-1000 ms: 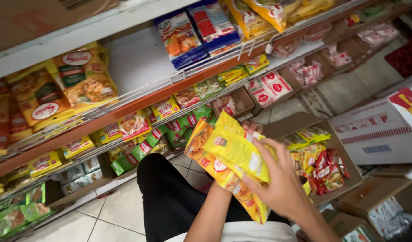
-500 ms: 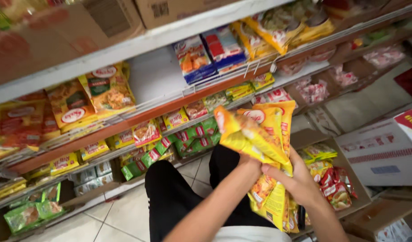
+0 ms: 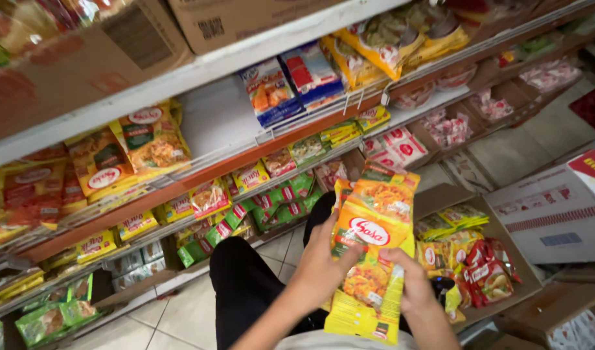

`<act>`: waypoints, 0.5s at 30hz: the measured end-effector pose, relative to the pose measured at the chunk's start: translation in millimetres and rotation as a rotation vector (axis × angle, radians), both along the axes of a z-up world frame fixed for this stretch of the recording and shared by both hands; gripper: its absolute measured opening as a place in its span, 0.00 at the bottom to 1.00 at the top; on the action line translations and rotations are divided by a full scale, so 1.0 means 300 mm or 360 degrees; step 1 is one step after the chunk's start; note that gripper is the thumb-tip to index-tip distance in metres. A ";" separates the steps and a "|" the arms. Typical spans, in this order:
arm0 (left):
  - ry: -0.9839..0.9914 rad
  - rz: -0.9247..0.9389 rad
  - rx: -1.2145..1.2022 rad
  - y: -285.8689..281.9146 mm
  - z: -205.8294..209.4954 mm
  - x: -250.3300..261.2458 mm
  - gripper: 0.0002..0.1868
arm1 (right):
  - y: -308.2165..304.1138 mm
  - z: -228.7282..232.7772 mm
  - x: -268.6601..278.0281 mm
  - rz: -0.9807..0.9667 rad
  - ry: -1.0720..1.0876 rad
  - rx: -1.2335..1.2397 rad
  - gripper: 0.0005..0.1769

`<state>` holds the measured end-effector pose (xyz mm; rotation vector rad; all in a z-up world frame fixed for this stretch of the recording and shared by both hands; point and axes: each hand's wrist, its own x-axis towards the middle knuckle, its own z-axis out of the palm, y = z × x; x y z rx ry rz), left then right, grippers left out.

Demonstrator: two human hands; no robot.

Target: The person sits on a pink stool in a store aisle and uses a handheld barcode scanner to scan multiple yellow packages of instant noodles. They pick up the packages from a cardboard box, scan them individually, and then place them back onto the shelf or into the box.

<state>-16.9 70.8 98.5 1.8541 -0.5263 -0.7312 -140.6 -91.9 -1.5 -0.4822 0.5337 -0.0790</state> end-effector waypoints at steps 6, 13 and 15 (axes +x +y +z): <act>-0.0475 -0.0093 0.0076 0.118 0.039 -0.145 0.42 | 0.063 -0.131 -0.053 0.0015 0.0104 -0.0049 0.31; -0.0895 -0.0349 -0.0124 0.164 0.011 -0.168 0.36 | 0.052 -0.062 0.005 -0.0062 0.0108 0.0051 0.32; -0.1032 -0.0338 -0.0121 0.162 -0.013 -0.166 0.28 | 0.054 -0.013 0.033 -0.0120 0.0073 0.0059 0.32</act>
